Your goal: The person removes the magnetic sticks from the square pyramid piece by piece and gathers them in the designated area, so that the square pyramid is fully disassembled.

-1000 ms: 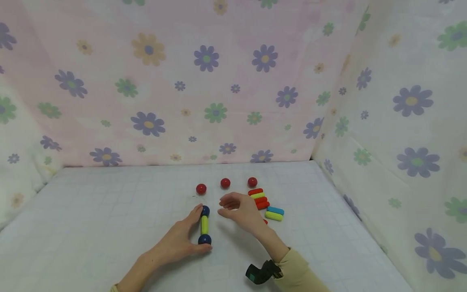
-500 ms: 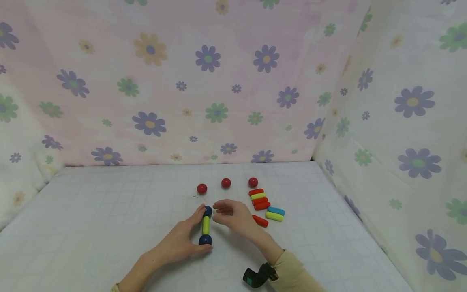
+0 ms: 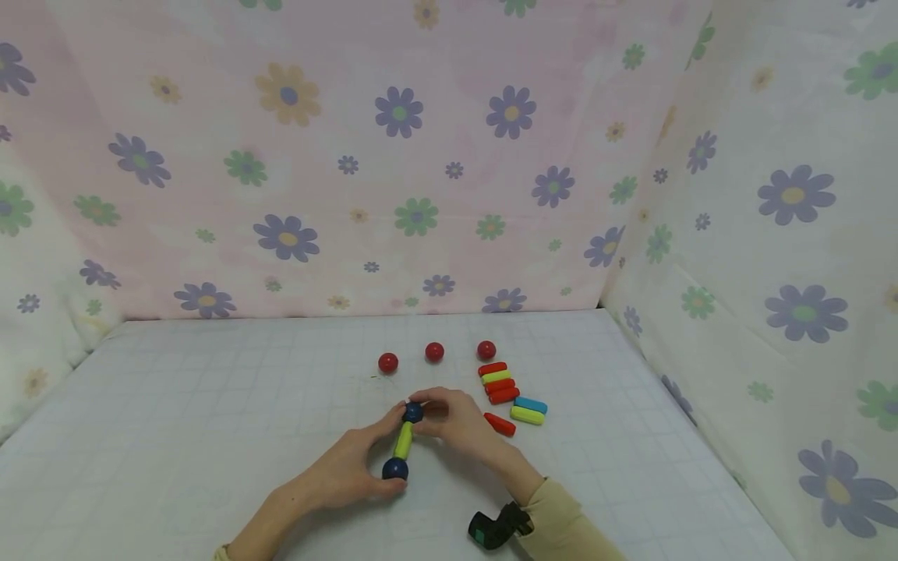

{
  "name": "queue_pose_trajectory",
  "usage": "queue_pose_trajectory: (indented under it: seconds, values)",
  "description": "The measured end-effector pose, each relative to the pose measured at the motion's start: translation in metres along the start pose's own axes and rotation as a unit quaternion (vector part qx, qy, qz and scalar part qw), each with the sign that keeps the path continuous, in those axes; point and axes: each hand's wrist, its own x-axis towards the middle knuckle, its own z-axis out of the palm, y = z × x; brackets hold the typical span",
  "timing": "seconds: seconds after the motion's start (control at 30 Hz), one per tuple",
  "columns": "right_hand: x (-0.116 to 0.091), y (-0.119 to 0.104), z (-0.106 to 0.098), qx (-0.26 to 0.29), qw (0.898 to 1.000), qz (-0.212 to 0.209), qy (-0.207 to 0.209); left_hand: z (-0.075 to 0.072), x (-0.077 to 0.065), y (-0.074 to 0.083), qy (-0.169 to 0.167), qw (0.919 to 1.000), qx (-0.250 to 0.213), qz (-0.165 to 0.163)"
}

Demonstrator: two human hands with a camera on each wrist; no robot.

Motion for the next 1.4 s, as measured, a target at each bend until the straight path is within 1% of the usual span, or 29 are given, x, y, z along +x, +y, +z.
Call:
queue_pose_trajectory:
  seconds: [0.17,0.3,0.5,0.67,0.83,0.97,1.03,1.23,1.4]
  values:
    - [0.001,0.005,-0.006,-0.03,0.999,0.02,0.003,-0.003,0.0,-0.001,0.002,0.9999,0.01,-0.011]
    - [0.0,0.009,-0.011,-0.048,0.998,0.035,0.015,-0.006,0.0,-0.003,0.009,0.9998,0.007,-0.015]
    - [-0.003,0.013,-0.012,-0.069,0.996,0.05,0.03,-0.009,0.0,-0.006,0.042,0.9988,0.007,-0.023]
    - [-0.009,0.013,-0.012,-0.084,0.995,0.043,0.037,-0.01,0.003,-0.008,0.074,0.9966,0.005,-0.035]
    - [-0.014,0.012,-0.013,-0.086,0.995,0.03,0.039,-0.008,0.004,-0.006,0.115,0.992,0.009,-0.051]
    - [-0.015,0.012,-0.014,-0.084,0.996,0.023,0.037,-0.006,0.003,-0.004,0.157,0.9851,-0.002,-0.071]
    - [-0.015,0.012,-0.014,-0.084,0.996,0.02,0.034,-0.006,0.003,-0.003,0.172,0.9816,-0.004,-0.083]
    - [-0.018,0.01,-0.014,-0.081,0.996,0.013,0.031,-0.005,0.005,-0.002,0.2,0.9756,-0.007,-0.091]
    - [-0.018,0.009,-0.013,-0.082,0.996,0.01,0.034,-0.003,0.006,-0.003,0.209,0.9737,-0.01,-0.089]
